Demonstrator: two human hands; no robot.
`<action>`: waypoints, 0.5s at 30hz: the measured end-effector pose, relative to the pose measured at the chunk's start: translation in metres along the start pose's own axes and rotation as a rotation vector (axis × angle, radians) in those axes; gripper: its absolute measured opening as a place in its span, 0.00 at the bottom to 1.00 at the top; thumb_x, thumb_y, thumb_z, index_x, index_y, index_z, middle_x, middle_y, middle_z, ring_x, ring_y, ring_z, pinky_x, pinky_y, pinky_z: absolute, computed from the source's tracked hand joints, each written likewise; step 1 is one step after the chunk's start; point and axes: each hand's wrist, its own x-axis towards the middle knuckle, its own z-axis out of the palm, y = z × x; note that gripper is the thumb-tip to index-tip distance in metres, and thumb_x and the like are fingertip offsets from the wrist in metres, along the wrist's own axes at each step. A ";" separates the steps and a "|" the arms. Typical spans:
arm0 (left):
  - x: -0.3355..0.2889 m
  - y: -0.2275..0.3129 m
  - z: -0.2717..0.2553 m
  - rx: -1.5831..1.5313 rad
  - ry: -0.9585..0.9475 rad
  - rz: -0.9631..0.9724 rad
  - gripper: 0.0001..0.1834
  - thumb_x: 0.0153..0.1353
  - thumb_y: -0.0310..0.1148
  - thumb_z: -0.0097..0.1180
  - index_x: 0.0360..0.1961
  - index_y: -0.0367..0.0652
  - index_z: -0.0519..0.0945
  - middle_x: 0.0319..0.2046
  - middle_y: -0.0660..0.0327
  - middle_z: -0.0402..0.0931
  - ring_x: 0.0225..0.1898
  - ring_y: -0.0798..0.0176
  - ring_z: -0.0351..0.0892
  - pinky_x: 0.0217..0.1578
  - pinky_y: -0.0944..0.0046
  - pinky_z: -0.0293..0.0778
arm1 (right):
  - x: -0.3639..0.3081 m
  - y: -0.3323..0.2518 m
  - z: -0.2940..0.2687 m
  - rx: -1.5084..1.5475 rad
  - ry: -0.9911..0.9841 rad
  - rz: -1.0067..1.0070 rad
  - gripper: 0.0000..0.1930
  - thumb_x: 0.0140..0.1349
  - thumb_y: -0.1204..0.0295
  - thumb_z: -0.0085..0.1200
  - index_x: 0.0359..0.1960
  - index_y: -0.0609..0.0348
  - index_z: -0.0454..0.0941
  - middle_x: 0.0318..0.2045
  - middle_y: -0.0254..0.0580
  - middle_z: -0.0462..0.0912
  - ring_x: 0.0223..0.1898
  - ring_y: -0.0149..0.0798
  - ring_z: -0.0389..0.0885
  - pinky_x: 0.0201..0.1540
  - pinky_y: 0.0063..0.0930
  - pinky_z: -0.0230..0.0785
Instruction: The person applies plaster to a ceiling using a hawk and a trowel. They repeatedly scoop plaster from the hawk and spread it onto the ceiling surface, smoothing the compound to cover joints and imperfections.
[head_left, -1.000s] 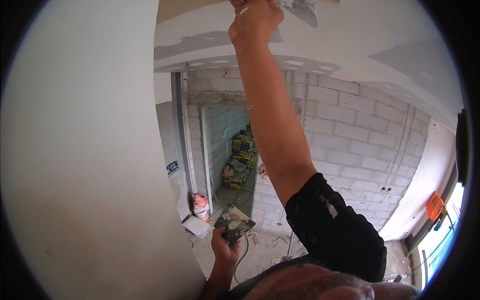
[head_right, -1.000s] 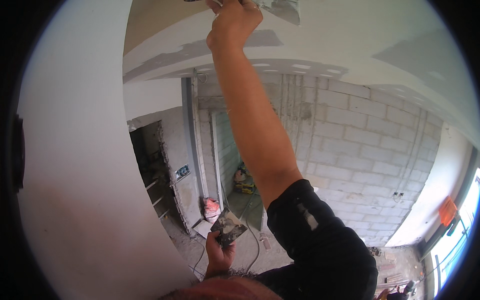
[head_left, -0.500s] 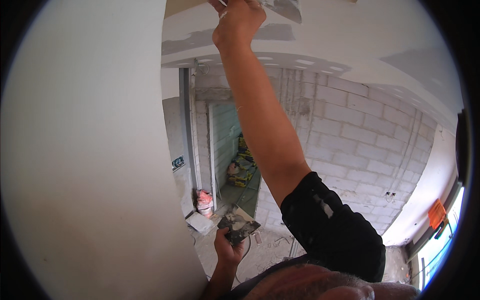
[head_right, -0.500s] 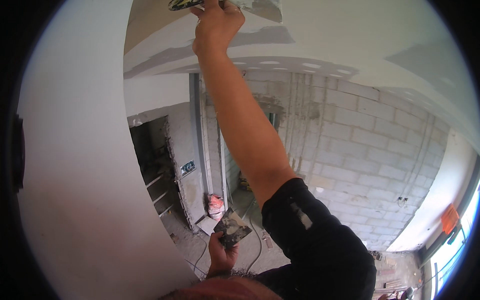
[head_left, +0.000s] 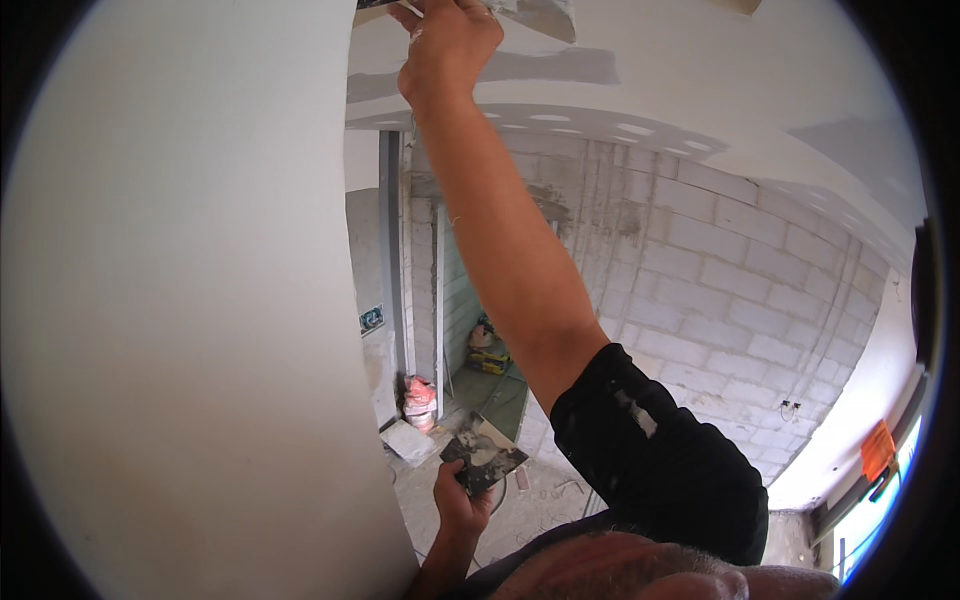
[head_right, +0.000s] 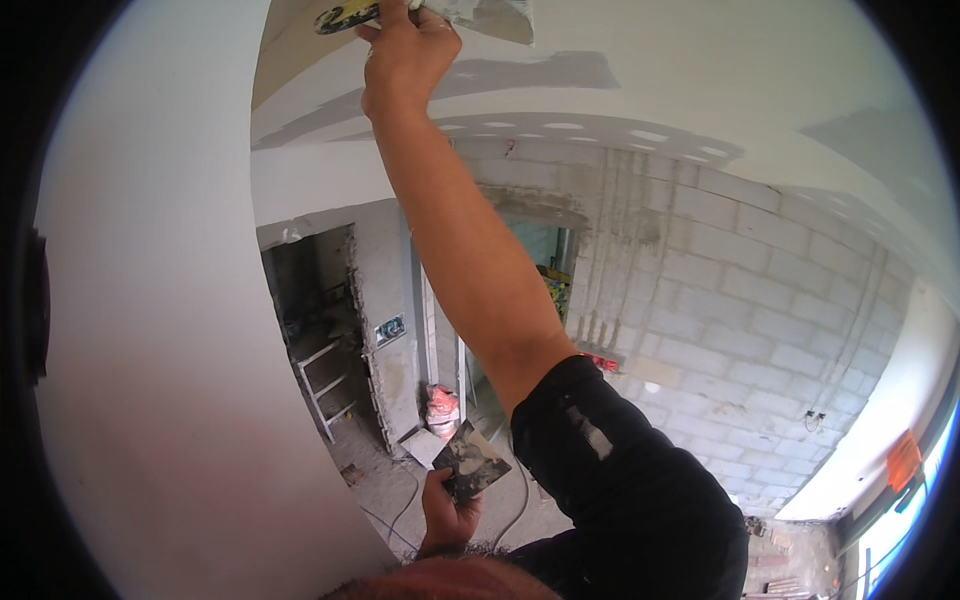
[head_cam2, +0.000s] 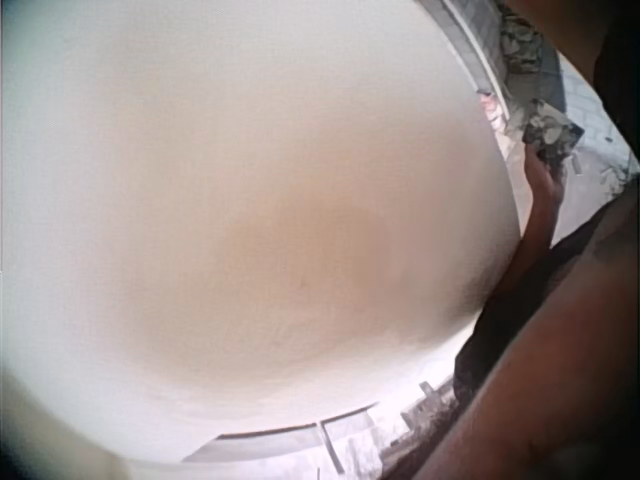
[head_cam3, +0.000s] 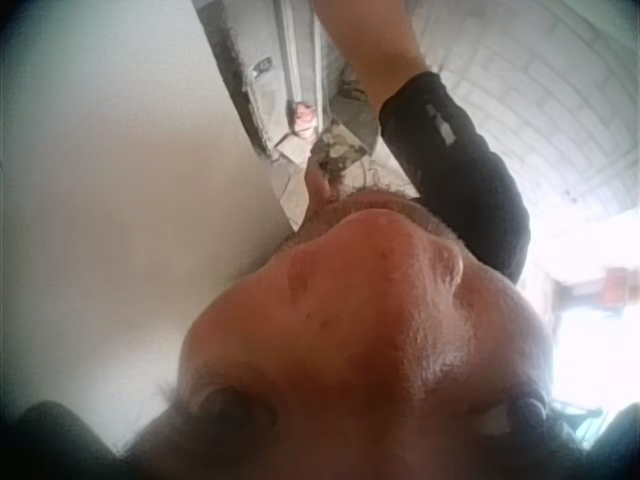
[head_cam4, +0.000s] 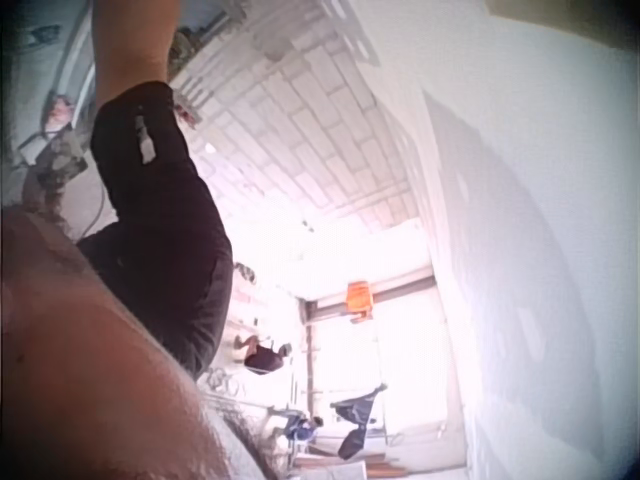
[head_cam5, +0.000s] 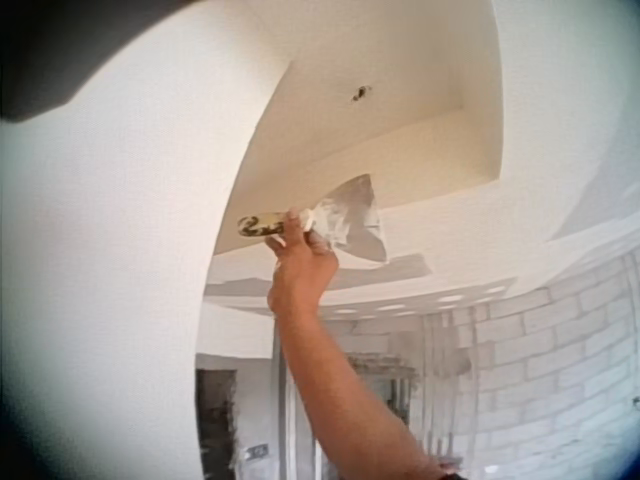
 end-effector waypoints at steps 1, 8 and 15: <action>0.001 0.000 -0.004 0.003 -0.010 -0.005 0.15 0.64 0.31 0.47 0.51 0.39 0.74 0.45 0.56 0.82 0.43 0.55 0.87 0.37 0.57 0.85 | 0.000 0.003 0.000 0.008 -0.007 0.002 0.17 0.69 0.71 0.61 0.46 0.81 0.78 0.41 0.54 0.84 0.39 0.41 0.84 0.42 0.34 0.84; -0.001 -0.002 0.001 0.018 0.029 0.004 0.16 0.65 0.31 0.47 0.52 0.38 0.74 0.46 0.55 0.82 0.44 0.54 0.87 0.39 0.57 0.85 | -0.005 0.024 0.006 0.022 0.009 0.058 0.15 0.70 0.73 0.60 0.46 0.81 0.79 0.41 0.53 0.84 0.39 0.40 0.84 0.41 0.33 0.84; -0.008 -0.004 0.015 0.033 0.080 0.034 0.15 0.65 0.30 0.47 0.51 0.39 0.74 0.44 0.55 0.82 0.43 0.55 0.86 0.38 0.58 0.83 | -0.014 0.035 0.012 -0.047 0.044 0.133 0.15 0.70 0.72 0.59 0.46 0.79 0.80 0.39 0.51 0.85 0.38 0.38 0.84 0.41 0.32 0.83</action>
